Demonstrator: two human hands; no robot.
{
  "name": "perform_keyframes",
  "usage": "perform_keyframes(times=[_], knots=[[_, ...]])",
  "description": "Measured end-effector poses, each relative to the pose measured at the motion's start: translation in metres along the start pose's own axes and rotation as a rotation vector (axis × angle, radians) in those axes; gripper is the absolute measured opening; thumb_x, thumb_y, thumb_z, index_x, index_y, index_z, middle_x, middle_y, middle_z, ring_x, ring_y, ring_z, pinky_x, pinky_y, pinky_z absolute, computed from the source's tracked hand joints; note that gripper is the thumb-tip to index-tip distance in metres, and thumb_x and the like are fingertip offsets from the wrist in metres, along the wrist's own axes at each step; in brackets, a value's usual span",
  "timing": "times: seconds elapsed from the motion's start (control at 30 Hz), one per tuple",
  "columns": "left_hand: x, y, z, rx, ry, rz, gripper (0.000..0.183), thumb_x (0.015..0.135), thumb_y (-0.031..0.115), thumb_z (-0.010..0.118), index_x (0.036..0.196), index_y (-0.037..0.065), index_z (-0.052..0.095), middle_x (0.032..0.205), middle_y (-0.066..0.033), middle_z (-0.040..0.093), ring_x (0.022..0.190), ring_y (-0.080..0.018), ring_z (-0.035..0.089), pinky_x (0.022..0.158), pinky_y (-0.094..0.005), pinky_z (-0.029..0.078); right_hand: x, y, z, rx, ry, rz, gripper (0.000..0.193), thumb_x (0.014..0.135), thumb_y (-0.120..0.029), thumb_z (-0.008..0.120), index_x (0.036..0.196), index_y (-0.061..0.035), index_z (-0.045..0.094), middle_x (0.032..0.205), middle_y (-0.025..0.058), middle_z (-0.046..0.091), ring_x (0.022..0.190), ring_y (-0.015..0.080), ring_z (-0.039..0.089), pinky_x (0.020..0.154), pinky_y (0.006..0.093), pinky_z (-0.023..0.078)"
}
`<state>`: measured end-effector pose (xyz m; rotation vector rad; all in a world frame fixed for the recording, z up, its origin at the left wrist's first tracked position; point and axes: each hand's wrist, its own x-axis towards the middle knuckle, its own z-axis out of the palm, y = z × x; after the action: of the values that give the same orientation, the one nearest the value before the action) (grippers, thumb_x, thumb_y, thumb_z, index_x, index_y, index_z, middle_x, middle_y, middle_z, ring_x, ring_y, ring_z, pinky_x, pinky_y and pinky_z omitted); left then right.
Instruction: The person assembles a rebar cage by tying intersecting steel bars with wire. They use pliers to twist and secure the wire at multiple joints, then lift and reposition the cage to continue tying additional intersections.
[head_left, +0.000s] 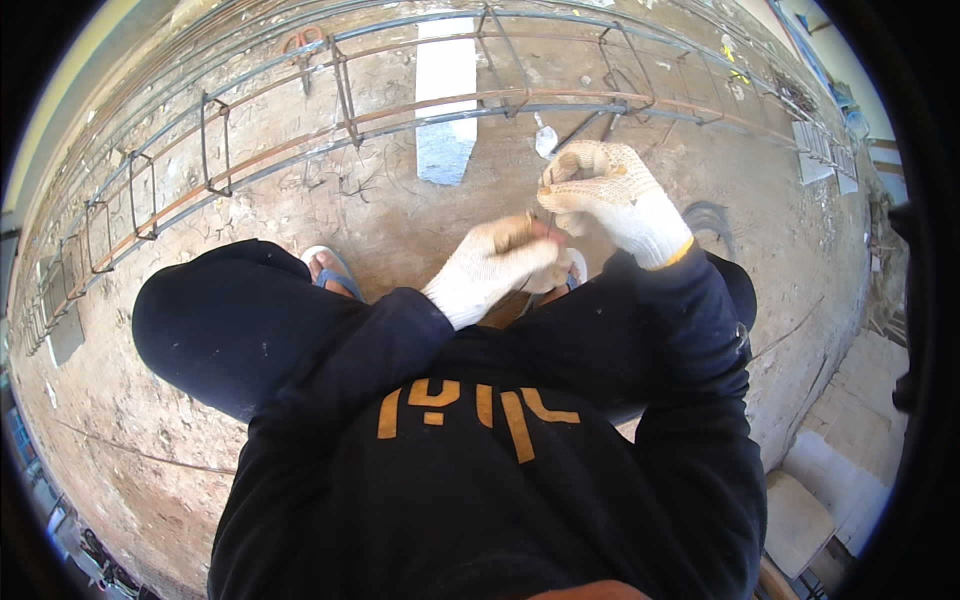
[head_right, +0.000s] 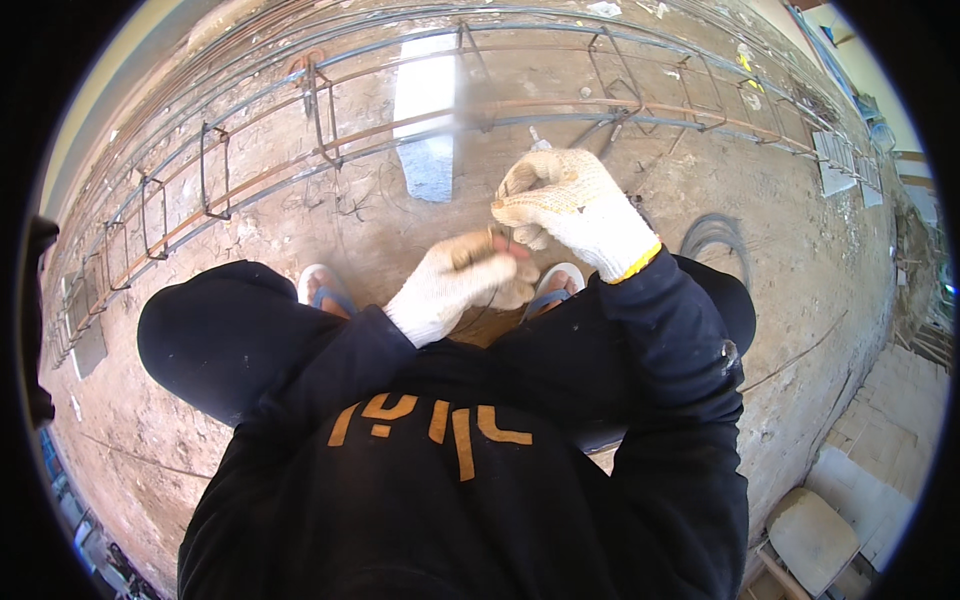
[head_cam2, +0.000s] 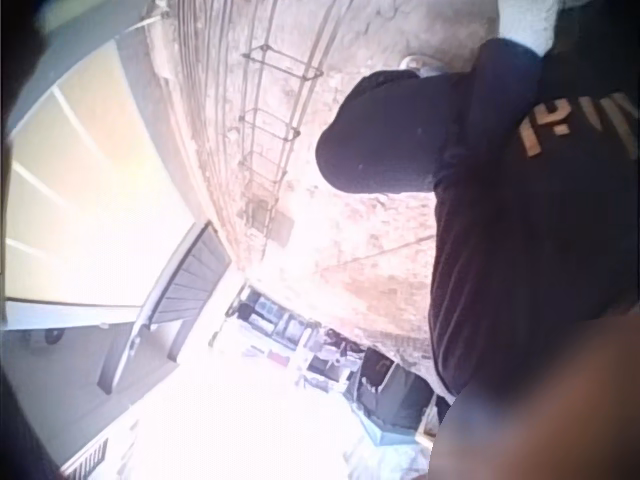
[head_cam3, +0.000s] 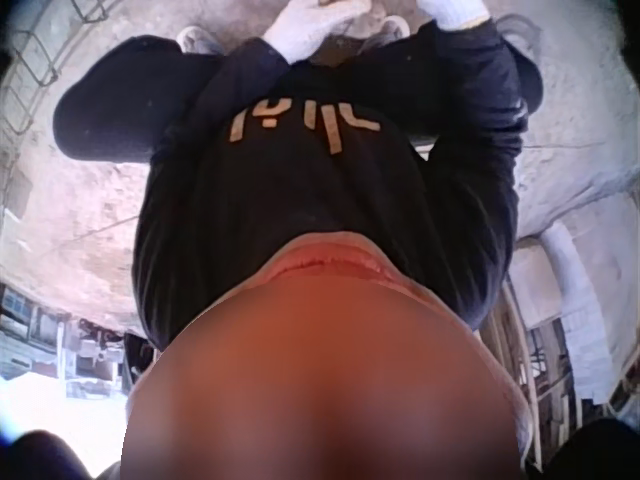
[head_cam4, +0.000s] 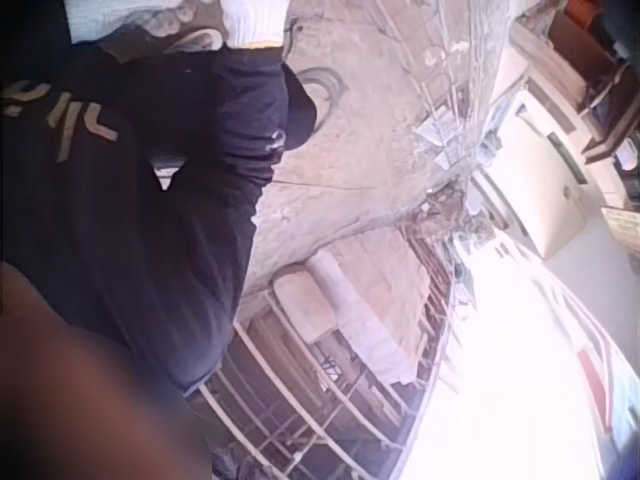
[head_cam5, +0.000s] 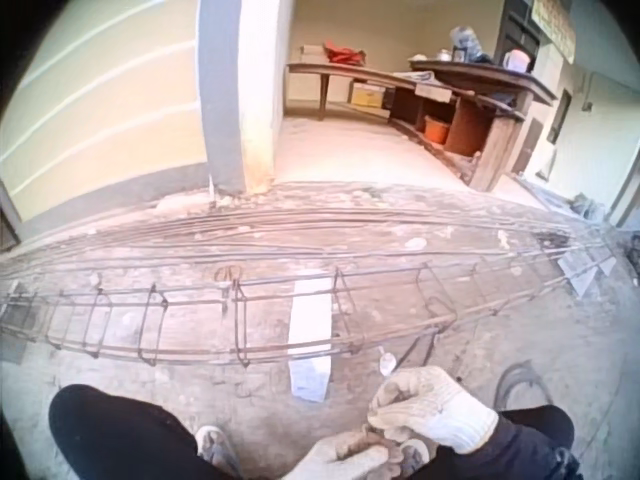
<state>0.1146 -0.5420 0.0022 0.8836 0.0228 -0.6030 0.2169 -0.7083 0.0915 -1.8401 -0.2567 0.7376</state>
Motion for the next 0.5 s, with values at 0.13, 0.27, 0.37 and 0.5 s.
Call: perform_keyframes(times=[0.13, 0.27, 0.37, 0.5], knots=[[0.0, 0.003, 0.01, -0.258, 0.268, 0.026, 0.021, 0.098, 0.01, 0.059, 0.114, -0.003, 0.06, 0.1, -0.0131, 0.07, 0.082, -0.0162, 0.068, 0.068, -0.0278, 0.058, 0.006, 0.008, 0.01, -0.091, 0.026, -0.092, 0.014, 0.083, -0.01, 0.073, 0.092, 0.0002, 0.067, 0.075, 0.0023, 0.065, 0.065, 0.0077, 0.059, 0.057, 0.022, 0.046], [-0.004, 0.001, 0.013, -0.24, 0.327, 0.101, 0.017, 0.098, 0.01, 0.059, 0.11, -0.002, 0.06, 0.094, -0.012, 0.069, 0.075, -0.0168, 0.068, 0.06, -0.0268, 0.057, 0.001, 0.014, 0.015, 0.003, 0.036, -0.03, 0.011, 0.085, -0.006, 0.073, 0.092, -0.0004, 0.066, 0.078, 0.0005, 0.064, 0.068, 0.0059, 0.059, 0.059, 0.0204, 0.046], [-0.009, -0.001, 0.01, -0.458, 0.235, 0.028, 0.018, 0.099, 0.014, 0.057, 0.109, -0.001, 0.059, 0.094, -0.0103, 0.066, 0.074, -0.0168, 0.066, 0.059, -0.0263, 0.055, -0.007, 0.016, 0.02, -0.021, 0.034, -0.105, 0.012, 0.087, -0.006, 0.071, 0.096, 0.0006, 0.067, 0.083, 0.002, 0.066, 0.073, 0.0067, 0.06, 0.064, 0.0211, 0.048], [-0.019, 0.002, -0.002, -0.805, -0.003, -0.137, 0.016, 0.101, 0.017, 0.053, 0.108, 0.004, 0.058, 0.096, -0.0096, 0.059, 0.069, -0.0154, 0.062, 0.052, -0.0238, 0.048, -0.014, 0.011, 0.021, -0.115, 0.118, -0.247, 0.019, 0.086, -0.015, 0.072, 0.098, 0.0007, 0.071, 0.086, 0.006, 0.07, 0.081, 0.0113, 0.064, 0.071, 0.0257, 0.05]])
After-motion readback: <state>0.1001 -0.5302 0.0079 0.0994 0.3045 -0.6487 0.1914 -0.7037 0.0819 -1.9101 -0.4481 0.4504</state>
